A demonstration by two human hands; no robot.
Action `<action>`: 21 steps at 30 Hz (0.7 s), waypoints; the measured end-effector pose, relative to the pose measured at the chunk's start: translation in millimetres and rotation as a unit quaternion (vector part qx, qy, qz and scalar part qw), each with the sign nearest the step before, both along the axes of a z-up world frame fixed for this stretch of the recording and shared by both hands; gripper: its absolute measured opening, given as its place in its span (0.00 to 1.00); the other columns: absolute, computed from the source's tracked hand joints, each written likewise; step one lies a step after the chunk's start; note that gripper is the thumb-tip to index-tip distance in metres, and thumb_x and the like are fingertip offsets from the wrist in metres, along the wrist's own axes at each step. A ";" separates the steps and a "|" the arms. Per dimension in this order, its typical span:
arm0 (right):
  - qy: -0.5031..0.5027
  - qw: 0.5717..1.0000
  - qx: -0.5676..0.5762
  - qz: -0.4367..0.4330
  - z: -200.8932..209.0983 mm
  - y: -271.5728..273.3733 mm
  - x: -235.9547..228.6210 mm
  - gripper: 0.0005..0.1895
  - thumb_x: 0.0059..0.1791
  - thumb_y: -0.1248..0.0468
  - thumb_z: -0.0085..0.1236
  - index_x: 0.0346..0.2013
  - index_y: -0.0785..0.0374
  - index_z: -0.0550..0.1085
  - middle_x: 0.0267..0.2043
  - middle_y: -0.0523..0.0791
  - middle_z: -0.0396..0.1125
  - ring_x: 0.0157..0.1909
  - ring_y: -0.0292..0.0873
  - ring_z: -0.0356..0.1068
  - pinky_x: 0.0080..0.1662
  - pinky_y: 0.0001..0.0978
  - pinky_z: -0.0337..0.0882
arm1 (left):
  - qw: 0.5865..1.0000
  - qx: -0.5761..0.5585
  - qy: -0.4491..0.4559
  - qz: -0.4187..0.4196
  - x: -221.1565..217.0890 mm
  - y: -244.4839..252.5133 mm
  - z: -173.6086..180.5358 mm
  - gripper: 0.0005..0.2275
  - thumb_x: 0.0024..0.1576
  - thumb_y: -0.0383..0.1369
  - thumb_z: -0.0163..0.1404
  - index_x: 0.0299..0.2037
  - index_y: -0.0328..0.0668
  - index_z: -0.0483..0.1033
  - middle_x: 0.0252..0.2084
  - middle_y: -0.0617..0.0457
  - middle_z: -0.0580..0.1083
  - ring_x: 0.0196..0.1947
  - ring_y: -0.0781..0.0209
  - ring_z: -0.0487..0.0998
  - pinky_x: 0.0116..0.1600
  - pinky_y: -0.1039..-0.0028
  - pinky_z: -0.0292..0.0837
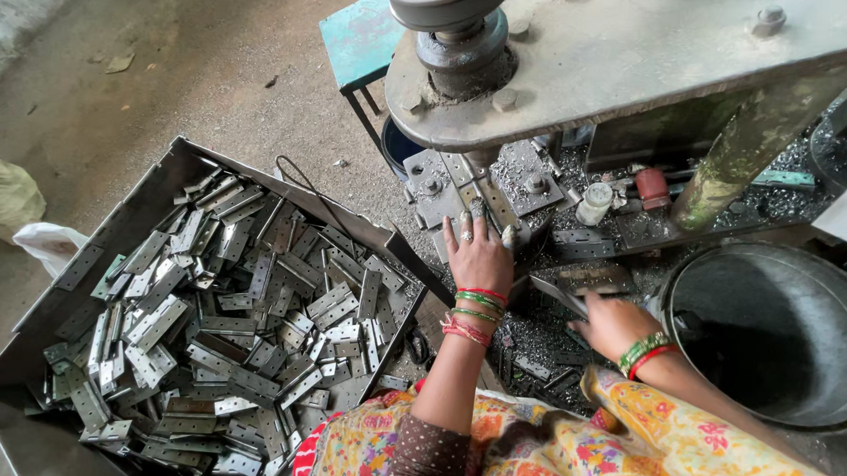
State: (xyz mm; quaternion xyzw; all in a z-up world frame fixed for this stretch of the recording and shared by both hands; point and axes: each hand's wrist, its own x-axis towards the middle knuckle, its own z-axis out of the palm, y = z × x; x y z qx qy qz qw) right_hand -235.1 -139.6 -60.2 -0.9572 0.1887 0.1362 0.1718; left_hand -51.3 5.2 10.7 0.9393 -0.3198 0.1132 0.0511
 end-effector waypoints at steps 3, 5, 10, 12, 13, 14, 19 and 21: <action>0.020 0.999 0.011 -0.031 -39.0 4.2 -22.7 0.24 0.51 0.46 0.52 0.51 0.61 0.66 0.30 0.54 0.75 0.34 0.57 0.78 0.37 0.52 0.78 | 1.000 -0.010 -0.018 -0.010 -0.1 4.3 0.8 0.14 0.57 0.35 0.47 0.47 0.38 0.82 0.58 0.43 0.73 0.66 0.47 0.68 0.76 0.44 0.38; 0.005 0.999 0.027 -0.038 -51.7 -3.9 -22.7 0.24 0.52 0.47 0.50 0.53 0.61 0.65 0.30 0.55 0.74 0.34 0.59 0.77 0.37 0.54 0.76 | 0.999 -0.028 -0.022 -0.010 2.4 0.8 3.2 0.14 0.58 0.35 0.47 0.46 0.37 0.82 0.58 0.43 0.73 0.66 0.46 0.68 0.77 0.44 0.39; 0.050 0.997 0.048 -0.020 -35.5 -7.1 -4.4 0.26 0.49 0.46 0.55 0.52 0.62 0.66 0.31 0.56 0.75 0.34 0.59 0.78 0.38 0.54 0.75 | 0.995 -0.088 -0.041 -0.029 2.8 0.6 1.5 0.16 0.62 0.39 0.46 0.43 0.32 0.81 0.57 0.41 0.73 0.65 0.42 0.68 0.75 0.44 0.41; -0.009 0.999 0.011 -0.030 -18.1 -10.1 3.6 0.26 0.45 0.45 0.60 0.47 0.60 0.70 0.33 0.55 0.74 0.36 0.60 0.76 0.39 0.55 0.75 | 0.997 -0.073 -0.018 -0.024 7.2 -2.8 -2.1 0.15 0.62 0.39 0.45 0.41 0.34 0.82 0.57 0.39 0.73 0.65 0.41 0.68 0.74 0.44 0.40; -0.004 1.000 0.001 -0.017 -13.6 -7.9 5.3 0.25 0.46 0.45 0.60 0.44 0.61 0.71 0.33 0.55 0.74 0.36 0.60 0.76 0.40 0.55 0.75 | 0.998 -0.063 -0.002 -0.021 7.7 -2.6 -6.3 0.15 0.61 0.38 0.45 0.40 0.36 0.82 0.57 0.39 0.72 0.65 0.41 0.67 0.74 0.44 0.40; -0.005 1.000 -0.013 -0.005 -9.0 -9.4 7.9 0.24 0.47 0.44 0.60 0.42 0.61 0.72 0.33 0.55 0.75 0.36 0.60 0.76 0.41 0.54 0.75 | 0.998 -0.055 -0.010 -0.017 12.3 -6.5 -8.0 0.15 0.60 0.37 0.45 0.42 0.35 0.82 0.57 0.40 0.73 0.65 0.42 0.68 0.75 0.43 0.40; 0.002 0.999 0.011 -0.042 -18.7 7.7 -11.9 0.22 0.49 0.44 0.56 0.41 0.59 0.71 0.32 0.54 0.75 0.37 0.58 0.77 0.42 0.53 0.76 | 0.999 -0.030 -0.021 0.001 27.9 -10.7 -11.5 0.13 0.61 0.33 0.44 0.44 0.40 0.83 0.59 0.43 0.73 0.66 0.46 0.69 0.77 0.44 0.39; 0.017 0.998 -0.020 -0.061 -25.0 4.5 -16.4 0.21 0.51 0.44 0.52 0.44 0.57 0.70 0.33 0.54 0.75 0.38 0.58 0.78 0.42 0.53 0.76 | 0.999 -0.029 -0.028 -0.006 28.8 -11.9 -10.8 0.13 0.57 0.33 0.44 0.44 0.40 0.83 0.57 0.43 0.73 0.64 0.46 0.69 0.76 0.43 0.38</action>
